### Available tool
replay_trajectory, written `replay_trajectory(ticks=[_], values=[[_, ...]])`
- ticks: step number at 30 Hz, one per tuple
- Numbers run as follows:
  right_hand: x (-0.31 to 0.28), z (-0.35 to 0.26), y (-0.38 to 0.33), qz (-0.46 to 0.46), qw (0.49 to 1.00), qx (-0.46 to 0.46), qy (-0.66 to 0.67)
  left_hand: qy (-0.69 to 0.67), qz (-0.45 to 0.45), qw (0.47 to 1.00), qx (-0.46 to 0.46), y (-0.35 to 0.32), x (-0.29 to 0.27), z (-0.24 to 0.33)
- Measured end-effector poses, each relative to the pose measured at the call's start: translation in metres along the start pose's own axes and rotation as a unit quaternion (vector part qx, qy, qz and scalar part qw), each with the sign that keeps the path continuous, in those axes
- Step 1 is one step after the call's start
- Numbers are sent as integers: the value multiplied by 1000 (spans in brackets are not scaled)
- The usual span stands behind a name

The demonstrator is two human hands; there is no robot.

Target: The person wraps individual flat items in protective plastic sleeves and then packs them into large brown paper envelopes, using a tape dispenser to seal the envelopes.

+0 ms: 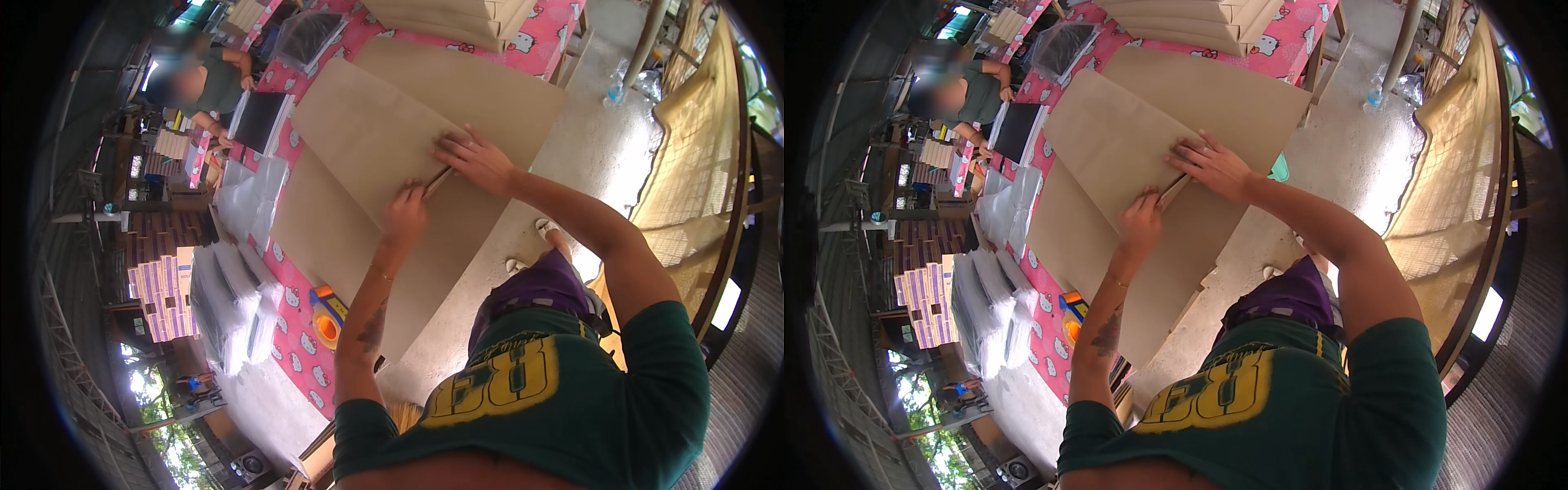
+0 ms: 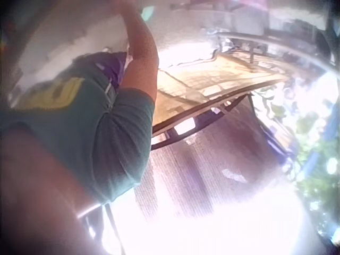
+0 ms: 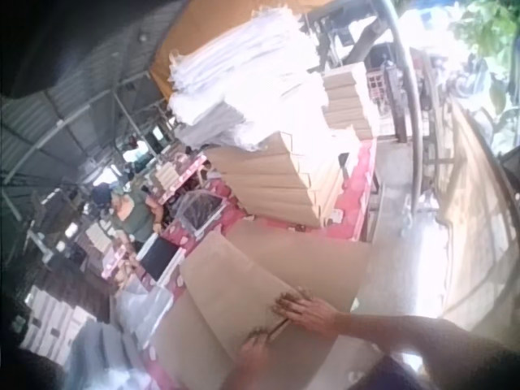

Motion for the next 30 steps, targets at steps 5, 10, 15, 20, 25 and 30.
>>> replay_trajectory(ticks=[5, 10, 15, 20, 25, 30], values=[[28, 16, 13, -62, 994, -40, 76, -71, -40, 996, -26, 11, -8, -5], [17, 9, 29, -33, 988, 40, 148, -112, -94, 983, -114, 28, -23, -11], [23, 6, 30, -19, 971, 148, 185, -126, -101, 967, -196, 38, -20, -24], [42, 5, 33, -96, 945, 248, 193, -98, -16, 973, -209, 33, -14, -39], [37, 9, 4, 10, 881, 392, 265, -76, -16, 957, -281, 23, -5, -53], [50, 9, -3, 8, 835, 449, 318, -67, 11, 950, -305, 22, -5, -46]])
Point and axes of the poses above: each hand's wrist, its own y-axis towards the middle knuckle, its own x-axis out of the palm, z = x × y, the point moved 7 cm from there along y, towards the middle knuckle, and after that the axes turned 1 degree about x, right-handed, at the moved point
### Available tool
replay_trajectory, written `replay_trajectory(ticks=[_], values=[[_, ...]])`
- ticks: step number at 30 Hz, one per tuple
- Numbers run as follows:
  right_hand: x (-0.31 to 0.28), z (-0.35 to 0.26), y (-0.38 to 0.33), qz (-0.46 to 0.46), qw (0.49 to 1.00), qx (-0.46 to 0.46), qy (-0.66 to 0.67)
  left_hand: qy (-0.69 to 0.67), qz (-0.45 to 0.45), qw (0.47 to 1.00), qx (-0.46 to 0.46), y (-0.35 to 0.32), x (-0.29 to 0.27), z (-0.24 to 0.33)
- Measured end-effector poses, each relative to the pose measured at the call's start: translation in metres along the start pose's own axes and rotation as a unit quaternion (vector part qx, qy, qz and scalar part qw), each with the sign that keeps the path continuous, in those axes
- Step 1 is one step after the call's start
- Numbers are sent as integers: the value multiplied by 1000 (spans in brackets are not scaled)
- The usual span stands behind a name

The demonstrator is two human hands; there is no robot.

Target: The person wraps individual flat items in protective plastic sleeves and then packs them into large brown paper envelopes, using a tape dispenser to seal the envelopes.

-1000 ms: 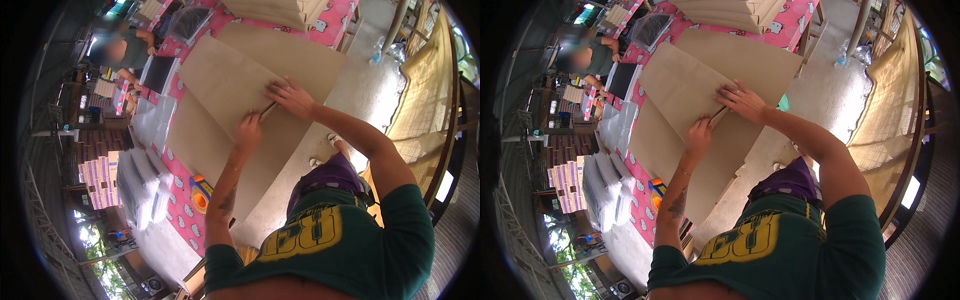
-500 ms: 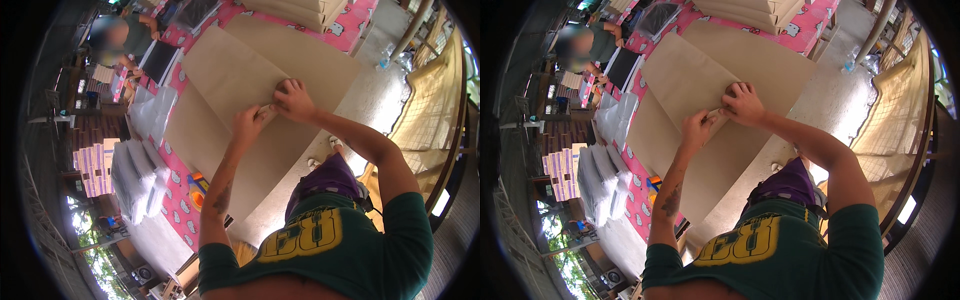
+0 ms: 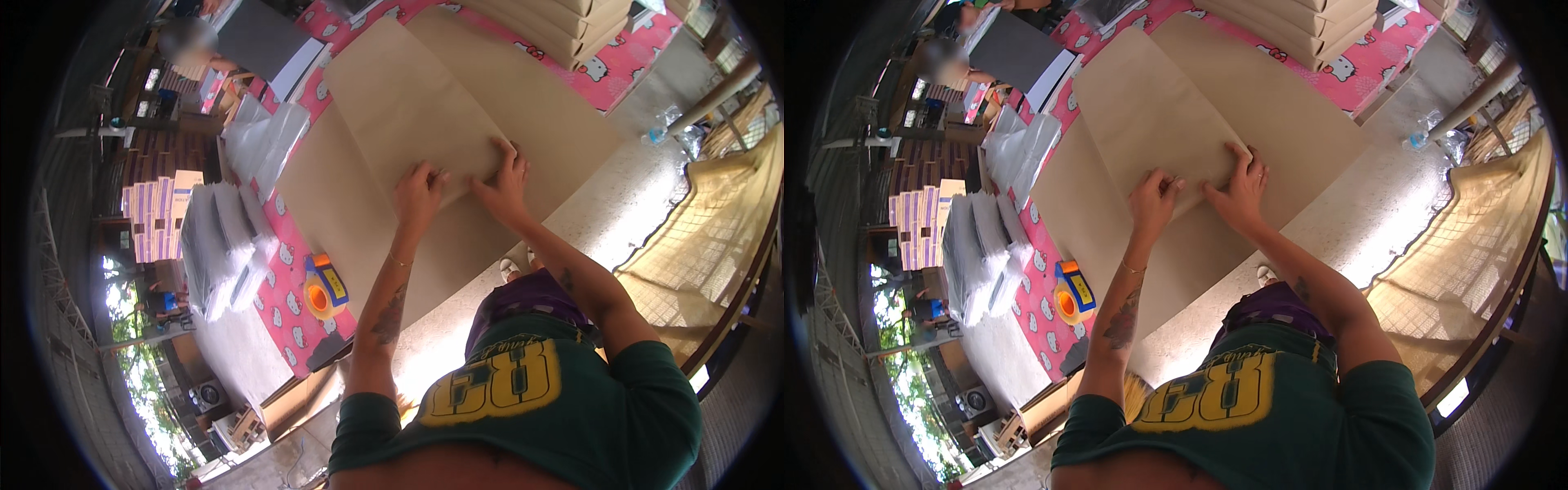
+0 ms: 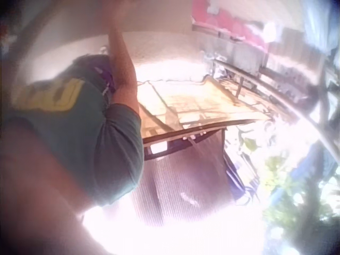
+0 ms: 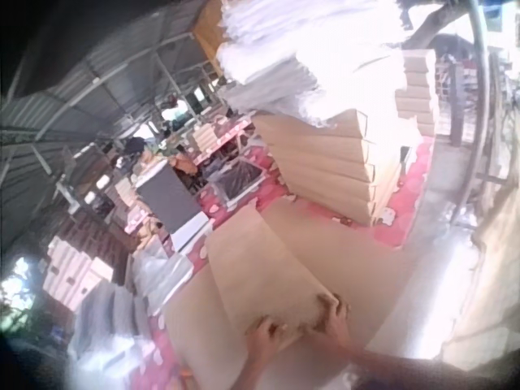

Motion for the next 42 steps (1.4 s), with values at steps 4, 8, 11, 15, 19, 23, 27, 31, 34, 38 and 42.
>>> replay_trajectory(ticks=[4, 8, 11, 15, 19, 23, 27, 31, 34, 38, 42], values=[[9, -6, -7, 5, 1000, 7, 17, -48, 120, 989, -71, -25, -19, -31], [-1, 3, 1, 36, 999, -8, -5, 234, 312, 913, -117, -104, -109, -97], [-1, -4, 0, 23, 1000, 1, 1, 342, 128, 824, -433, -204, -148, -188], [1, -9, -4, 23, 1000, 5, 14, 353, 103, 860, -355, -239, -154, -200], [-4, -4, -4, 55, 998, 10, 15, 199, 98, 959, -175, -186, -166, -163], [-5, -1, -9, 78, 997, 7, 15, 90, 22, 995, 39, -73, -174, -32], [-1, 0, -11, 83, 996, 9, 16, -14, -123, 971, 205, 19, -149, 97], [-3, 4, -11, 78, 995, 30, 53, 37, -322, 928, 183, 76, -80, 146], [-5, 3, -13, 95, 993, 27, 61, 122, -379, 900, 179, 98, -36, 157], [0, 0, -18, 89, 993, 31, 71, 159, -488, 846, 142, 108, 1, 124], [-9, -2, -18, 128, 992, 8, 9, 190, -531, 811, 154, 99, -2, 114]])
Point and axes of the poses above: each hand's wrist, its own y-axis towards the middle knuckle, its own x-axis out of the palm, z = x × y, the point moved 7 cm from there along y, towards the middle knuckle, and after that the axes turned 1 degree about x, right-handed, at the moved point
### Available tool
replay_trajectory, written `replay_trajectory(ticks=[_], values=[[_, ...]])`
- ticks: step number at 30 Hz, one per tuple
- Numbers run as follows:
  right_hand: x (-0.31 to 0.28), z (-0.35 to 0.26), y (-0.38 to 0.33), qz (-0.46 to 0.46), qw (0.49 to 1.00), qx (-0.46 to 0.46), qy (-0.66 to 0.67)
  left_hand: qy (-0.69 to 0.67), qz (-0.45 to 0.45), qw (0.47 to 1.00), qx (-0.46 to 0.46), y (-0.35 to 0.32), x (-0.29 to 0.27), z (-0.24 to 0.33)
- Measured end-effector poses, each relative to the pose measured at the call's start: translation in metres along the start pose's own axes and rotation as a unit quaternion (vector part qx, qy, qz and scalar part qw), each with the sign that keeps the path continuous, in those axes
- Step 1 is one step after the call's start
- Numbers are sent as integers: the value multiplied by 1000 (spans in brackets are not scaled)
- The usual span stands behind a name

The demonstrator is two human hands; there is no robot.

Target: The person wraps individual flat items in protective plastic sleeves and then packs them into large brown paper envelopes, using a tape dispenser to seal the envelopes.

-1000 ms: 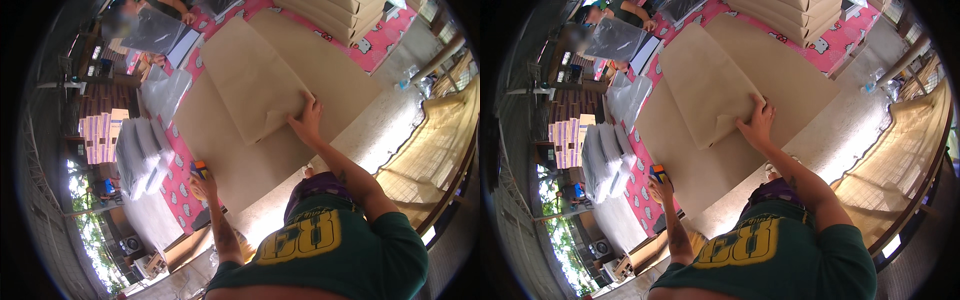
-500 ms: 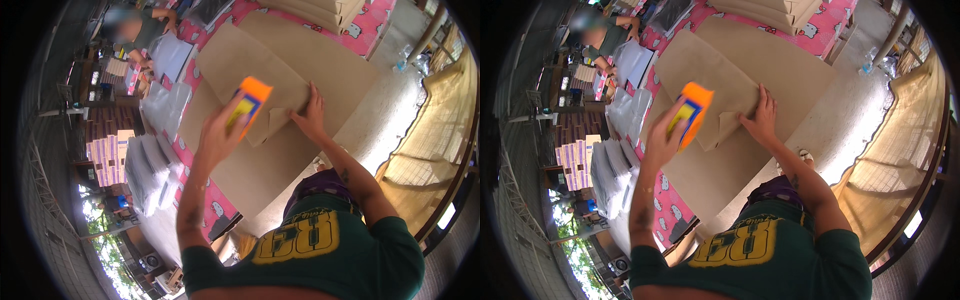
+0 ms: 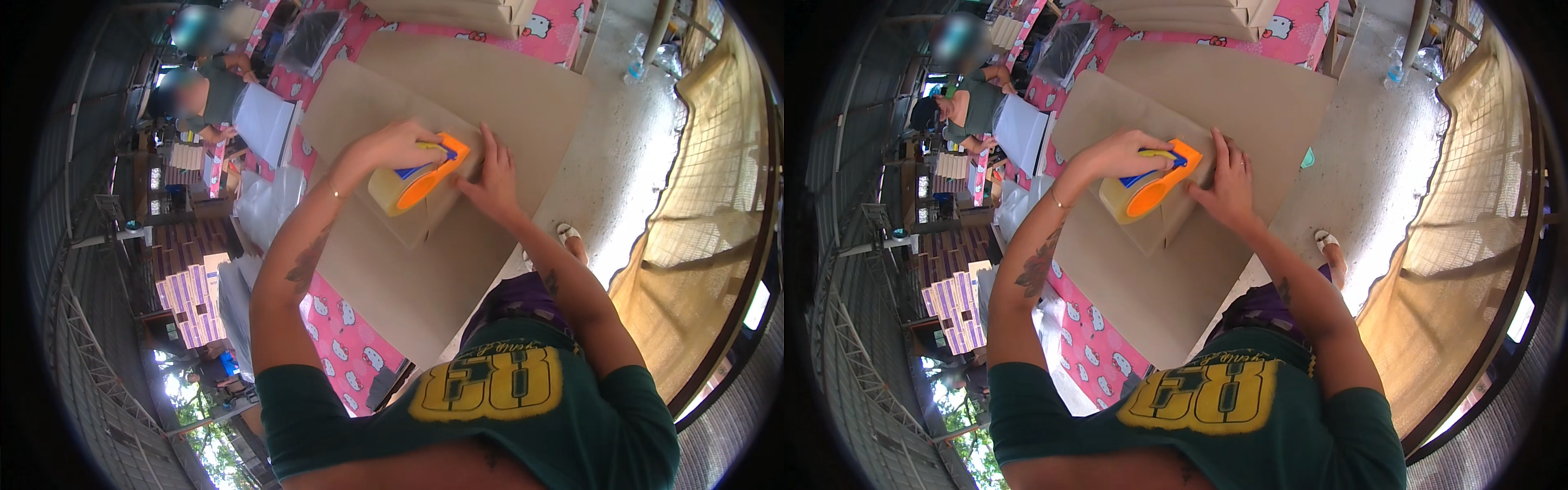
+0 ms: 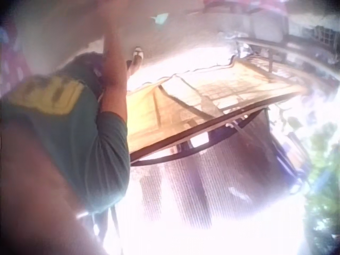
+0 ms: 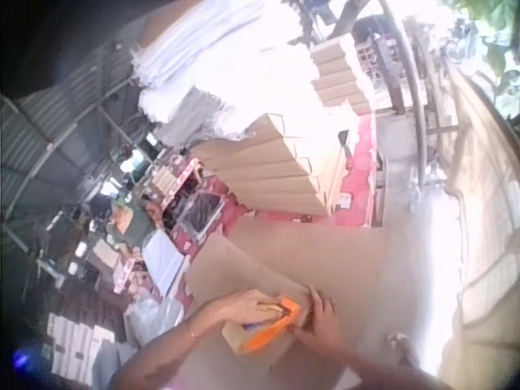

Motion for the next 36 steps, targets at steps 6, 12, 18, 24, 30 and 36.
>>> replay_trajectory(ticks=[6, 12, 18, 24, 30, 36], values=[[-1, -1, 1, -31, 999, 18, 0, -42, -6, 997, -62, -68, 51, -45], [1, -1, 4, -39, 999, 0, -19, -3, 2, 997, -71, -129, 87, -72], [7, -7, 3, -86, 995, -10, -45, 146, -131, 979, -48, -84, 95, -93], [-6, -6, 12, -117, 988, -46, -94, 332, -124, 906, -233, -133, 145, -184], [24, -36, -2, -164, 915, -180, -323, 47, 246, 857, -450, -234, 237, -186], [106, -108, -91, -378, 812, -340, -288, -39, 398, 767, -503, -292, 367, -127]])
Point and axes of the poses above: each hand's wrist, its own y-axis towards the middle knuckle, its own x-axis out of the palm, z = x × y, the point moved 7 cm from there along y, towards the middle knuckle, and after that the axes turned 1 degree about x, right-handed, at the moved point
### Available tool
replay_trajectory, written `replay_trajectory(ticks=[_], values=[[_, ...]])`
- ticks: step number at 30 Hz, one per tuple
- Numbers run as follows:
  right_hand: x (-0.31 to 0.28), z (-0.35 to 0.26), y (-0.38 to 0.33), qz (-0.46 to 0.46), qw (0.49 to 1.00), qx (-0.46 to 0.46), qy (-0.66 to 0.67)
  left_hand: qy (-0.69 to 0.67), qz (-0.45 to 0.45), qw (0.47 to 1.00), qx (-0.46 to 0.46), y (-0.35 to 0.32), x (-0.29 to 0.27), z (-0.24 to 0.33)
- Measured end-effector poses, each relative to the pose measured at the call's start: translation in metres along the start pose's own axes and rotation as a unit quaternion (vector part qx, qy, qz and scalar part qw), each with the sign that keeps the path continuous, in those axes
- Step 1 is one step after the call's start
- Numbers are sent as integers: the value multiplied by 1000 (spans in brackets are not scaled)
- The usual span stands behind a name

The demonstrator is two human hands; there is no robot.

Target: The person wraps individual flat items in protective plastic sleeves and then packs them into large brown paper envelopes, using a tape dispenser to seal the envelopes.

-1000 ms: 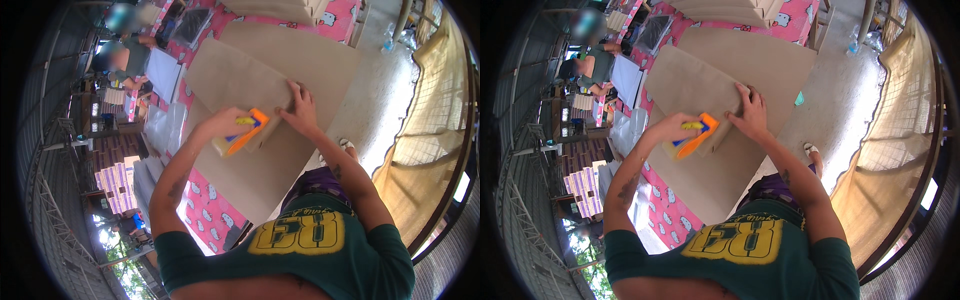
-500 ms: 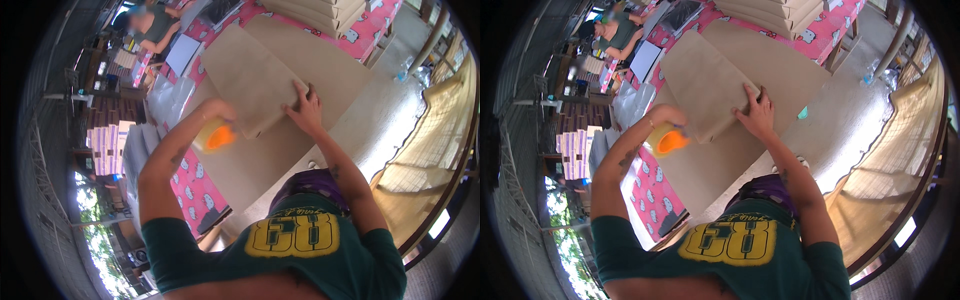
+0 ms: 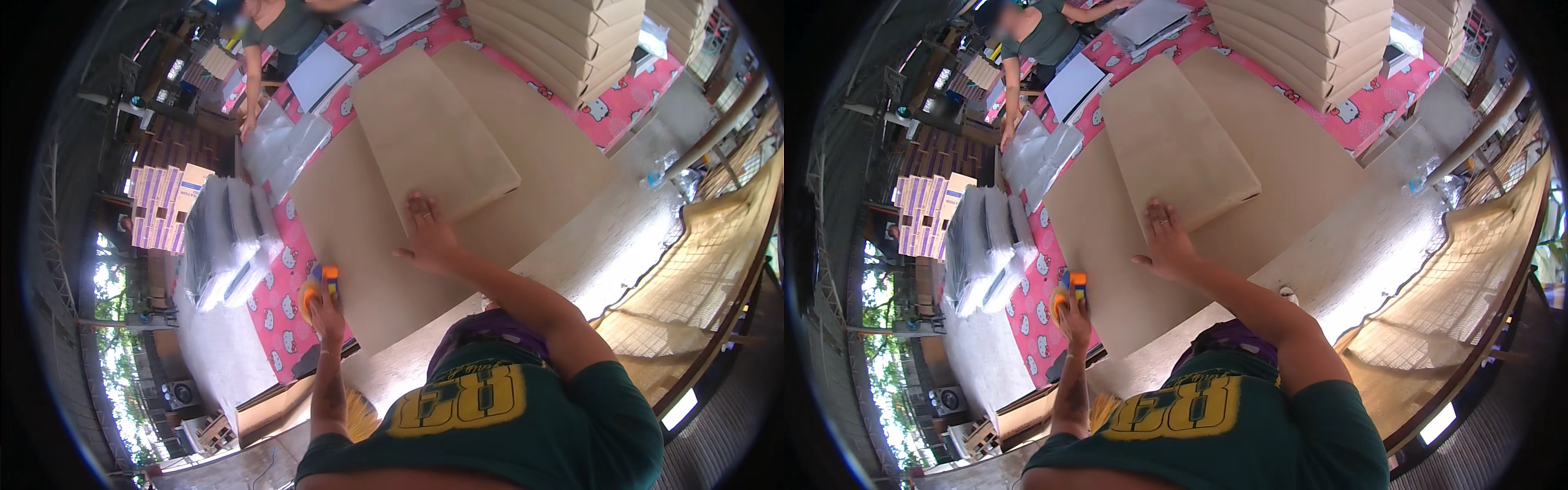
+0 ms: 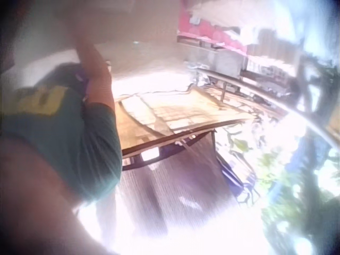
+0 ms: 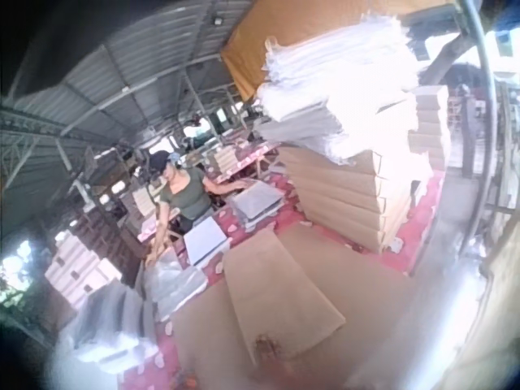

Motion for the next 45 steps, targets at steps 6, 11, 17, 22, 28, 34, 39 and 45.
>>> replay_trajectory(ticks=[6, 11, 17, 22, 28, 34, 39, 45], values=[[10, -3, 10, 40, 994, -86, 60, 77, 158, 981, -82, -15, 2, 18], [18, 28, 20, 38, 996, -78, 14, -199, 83, 951, 221, 38, -18, 223], [-37, 116, 25, 4, 997, 34, -71, -203, 55, 944, 253, 73, -7, 276], [-27, 252, 22, 9, 952, 249, 180, -330, 12, 939, 90, 104, 7, 278], [-8, 261, 62, -102, 942, 222, 230, -492, 20, 870, 28, 207, 49, 234], [-3, 287, 153, -73, 930, 195, 303, -670, -95, 730, -98, 292, 81, 235], [-16, 268, 175, -40, 892, 200, 403, -737, -101, 660, -106, 290, 83, 227], [-78, 234, 145, 17, 727, 121, 676, -817, 7, 574, -52, 238, -27, 234]])
Point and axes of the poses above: each hand's wrist, its own y-axis towards the middle knuckle, its own x-axis out of the palm, z = x × y, the point moved 7 cm from there along y, towards the middle knuckle, and after that the axes turned 1 degree about x, right-handed, at the moved point
